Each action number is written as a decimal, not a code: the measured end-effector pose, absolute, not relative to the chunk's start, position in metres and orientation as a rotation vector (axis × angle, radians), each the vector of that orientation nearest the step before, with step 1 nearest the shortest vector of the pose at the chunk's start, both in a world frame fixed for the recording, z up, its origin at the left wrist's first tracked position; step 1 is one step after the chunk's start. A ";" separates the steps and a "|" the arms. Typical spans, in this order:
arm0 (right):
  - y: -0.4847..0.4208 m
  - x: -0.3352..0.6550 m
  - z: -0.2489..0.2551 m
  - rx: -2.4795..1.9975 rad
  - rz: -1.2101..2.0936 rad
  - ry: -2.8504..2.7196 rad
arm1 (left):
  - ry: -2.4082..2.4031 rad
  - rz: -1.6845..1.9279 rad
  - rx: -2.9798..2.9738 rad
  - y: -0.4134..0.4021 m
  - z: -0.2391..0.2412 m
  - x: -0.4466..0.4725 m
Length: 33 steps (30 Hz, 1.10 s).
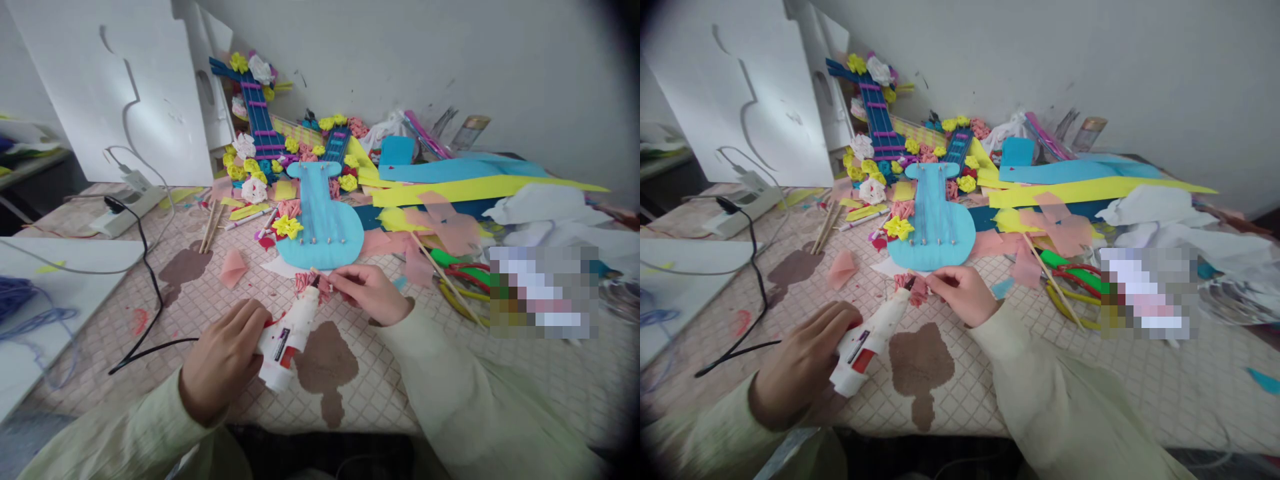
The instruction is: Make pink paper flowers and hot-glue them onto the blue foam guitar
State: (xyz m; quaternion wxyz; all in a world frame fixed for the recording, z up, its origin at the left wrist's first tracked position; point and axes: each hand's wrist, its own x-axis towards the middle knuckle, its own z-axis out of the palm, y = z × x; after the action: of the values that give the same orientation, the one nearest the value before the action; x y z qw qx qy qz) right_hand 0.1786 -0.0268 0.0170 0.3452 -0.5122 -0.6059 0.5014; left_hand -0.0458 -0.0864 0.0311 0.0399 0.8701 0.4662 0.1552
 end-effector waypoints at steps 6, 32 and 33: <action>-0.026 0.179 0.016 -1.322 1.306 -1.568 | 1.439 0.395 2.703 -0.086 0.033 -0.045; -0.026 0.180 0.016 -1.300 1.343 -1.532 | 1.441 0.272 2.708 -0.088 0.038 -0.043; -0.026 0.180 0.016 -1.301 1.342 -1.532 | 1.440 0.260 2.711 -0.087 0.038 -0.043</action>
State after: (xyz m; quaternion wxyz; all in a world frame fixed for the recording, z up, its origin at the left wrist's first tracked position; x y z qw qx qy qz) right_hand 0.1800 -0.0260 0.0164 0.3547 -0.5032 -0.5927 0.5193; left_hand -0.0427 -0.0875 0.0381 0.0306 0.8796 0.4671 0.0843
